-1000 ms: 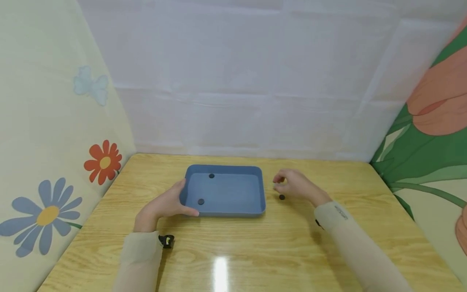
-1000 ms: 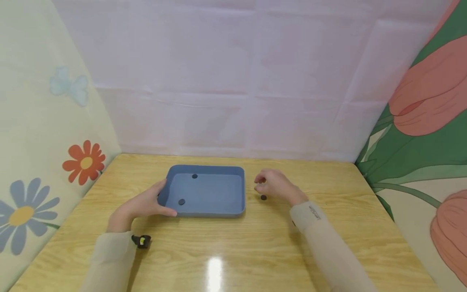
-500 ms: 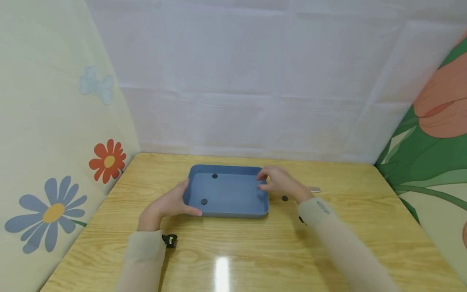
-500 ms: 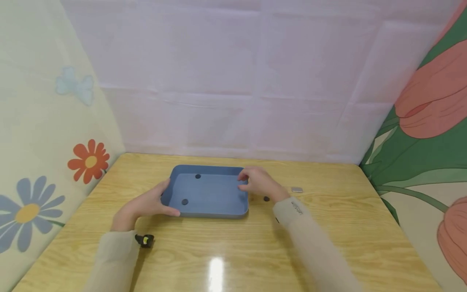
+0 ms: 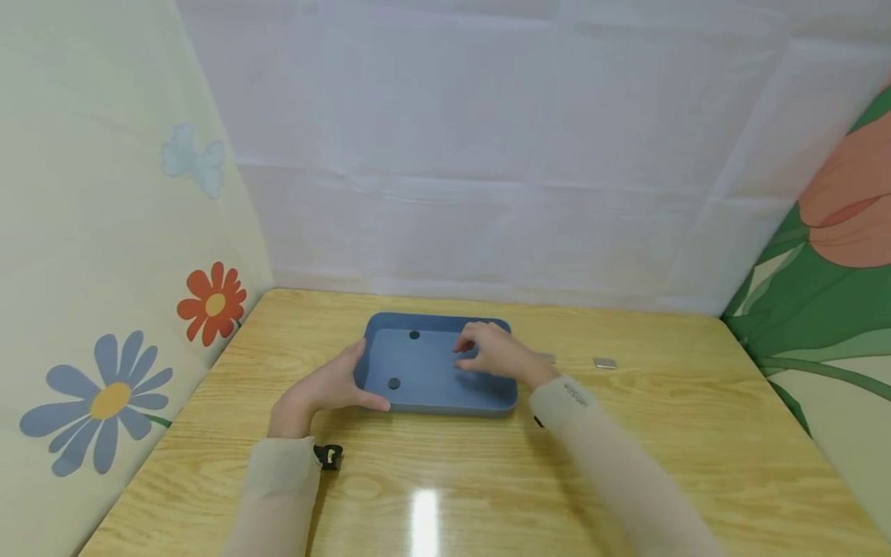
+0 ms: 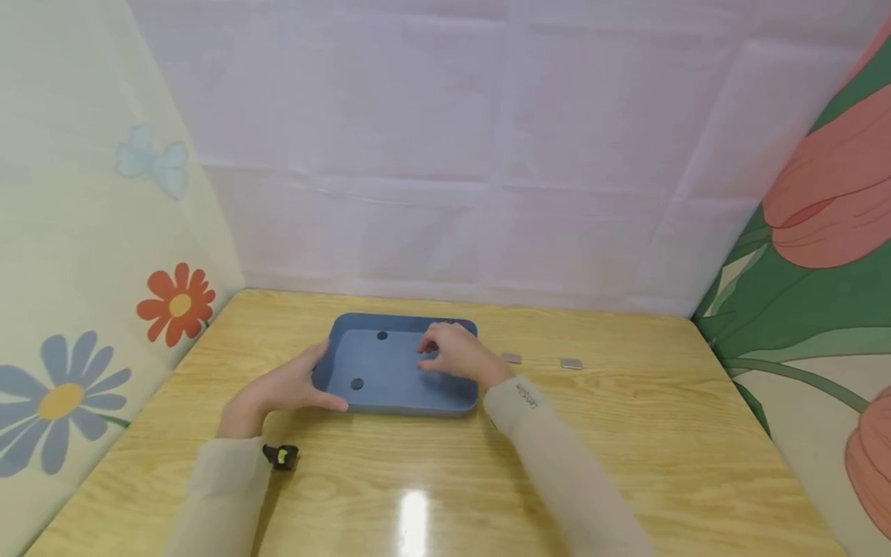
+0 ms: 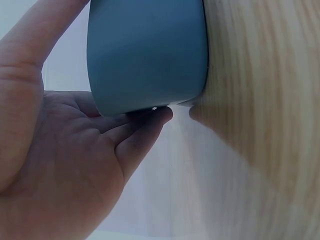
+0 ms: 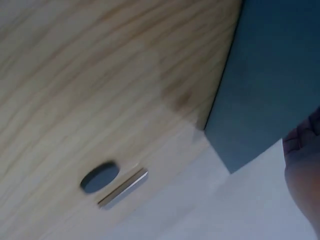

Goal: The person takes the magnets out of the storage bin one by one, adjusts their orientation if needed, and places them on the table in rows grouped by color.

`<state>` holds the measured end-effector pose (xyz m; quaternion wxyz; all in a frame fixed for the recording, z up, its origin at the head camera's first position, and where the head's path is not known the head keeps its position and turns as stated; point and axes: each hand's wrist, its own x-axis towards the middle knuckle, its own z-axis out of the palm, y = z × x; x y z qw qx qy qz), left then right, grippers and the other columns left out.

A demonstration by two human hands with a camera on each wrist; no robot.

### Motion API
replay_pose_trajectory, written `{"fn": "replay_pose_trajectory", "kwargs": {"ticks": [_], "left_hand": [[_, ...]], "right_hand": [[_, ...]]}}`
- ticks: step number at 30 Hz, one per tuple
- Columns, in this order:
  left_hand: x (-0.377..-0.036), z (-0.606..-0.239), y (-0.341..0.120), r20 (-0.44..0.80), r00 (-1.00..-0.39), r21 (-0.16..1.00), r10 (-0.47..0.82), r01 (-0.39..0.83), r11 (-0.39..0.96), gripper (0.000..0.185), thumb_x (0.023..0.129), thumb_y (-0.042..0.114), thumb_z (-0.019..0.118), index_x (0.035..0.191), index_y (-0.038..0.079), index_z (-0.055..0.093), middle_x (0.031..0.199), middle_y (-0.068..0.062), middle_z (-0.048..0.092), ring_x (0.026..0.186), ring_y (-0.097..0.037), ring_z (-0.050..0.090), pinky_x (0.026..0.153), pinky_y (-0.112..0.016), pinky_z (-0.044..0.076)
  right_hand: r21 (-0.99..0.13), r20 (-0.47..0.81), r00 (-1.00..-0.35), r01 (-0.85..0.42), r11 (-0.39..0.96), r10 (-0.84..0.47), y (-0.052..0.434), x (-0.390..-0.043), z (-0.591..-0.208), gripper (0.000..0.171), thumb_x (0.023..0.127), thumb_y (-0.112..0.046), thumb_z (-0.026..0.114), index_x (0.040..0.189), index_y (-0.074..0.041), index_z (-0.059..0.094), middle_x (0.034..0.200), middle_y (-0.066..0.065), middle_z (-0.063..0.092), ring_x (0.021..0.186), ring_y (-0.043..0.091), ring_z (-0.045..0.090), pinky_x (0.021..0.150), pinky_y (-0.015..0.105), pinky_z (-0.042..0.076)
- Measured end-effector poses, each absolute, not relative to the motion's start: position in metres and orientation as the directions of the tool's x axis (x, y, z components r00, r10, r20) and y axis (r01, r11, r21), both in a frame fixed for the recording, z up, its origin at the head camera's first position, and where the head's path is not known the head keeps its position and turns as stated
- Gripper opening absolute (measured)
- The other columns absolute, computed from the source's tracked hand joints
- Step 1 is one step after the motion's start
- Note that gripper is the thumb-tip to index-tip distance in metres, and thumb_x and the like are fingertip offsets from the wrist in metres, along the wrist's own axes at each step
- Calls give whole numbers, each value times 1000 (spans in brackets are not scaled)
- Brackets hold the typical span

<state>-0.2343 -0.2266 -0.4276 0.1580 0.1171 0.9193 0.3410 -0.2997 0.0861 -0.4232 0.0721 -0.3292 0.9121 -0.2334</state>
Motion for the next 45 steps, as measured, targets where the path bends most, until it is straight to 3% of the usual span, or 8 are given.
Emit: {"fn": "replay_pose_trajectory", "kwargs": {"ticks": [11, 29, 32, 39, 45], "left_hand": [[-234, -424, -223, -211, -922, 656, 324, 112, 746, 144, 73, 56, 90, 161, -11, -2, 169, -34, 7, 157, -51, 13, 127, -63, 22], [-236, -424, -226, -136, -916, 707, 377, 177, 684, 135, 75, 46, 92, 161, -10, 4, 167, -34, 18, 154, -52, 24, 123, -67, 27], [-237, -425, -227, -118, -912, 720, 394, 194, 666, 132, 76, 45, 92, 162, -9, 7, 166, -33, 23, 152, -50, 29, 122, -66, 30], [-239, -427, -227, -8, -876, 781, 482, 295, 550, 105, 77, 33, 93, 154, -3, 31, 149, -26, 50, 134, -42, 52, 113, -61, 41], [-235, -429, -228, -60, -900, 763, 433, 238, 601, 111, 77, 35, 92, 157, -4, 26, 154, -26, 45, 139, -42, 48, 115, -62, 39]], "right_hand": [[-453, 3, -745, -595, 663, -667, 52, -293, -433, 25, 95, -28, 77, 115, -14, 75, 114, 1, 70, 108, 18, 67, 101, 39, 55], [-381, -15, -699, -657, 650, -715, 3, -281, -437, 30, 95, -35, 76, 119, -17, 75, 116, -3, 69, 106, 11, 66, 95, 24, 56], [-362, -16, -686, -674, 644, -727, -3, -280, -438, 30, 94, -35, 76, 119, -17, 75, 116, -3, 69, 106, 11, 66, 95, 25, 56], [-330, -13, -690, -680, 655, -724, -12, -279, -439, 25, 95, -35, 76, 115, -20, 76, 114, -5, 70, 105, 10, 65, 107, 36, 50], [-318, -10, -675, -697, 643, -737, -15, -278, -440, 18, 95, -33, 75, 106, -20, 78, 107, -5, 69, 98, 8, 63, 94, 27, 54]]}}
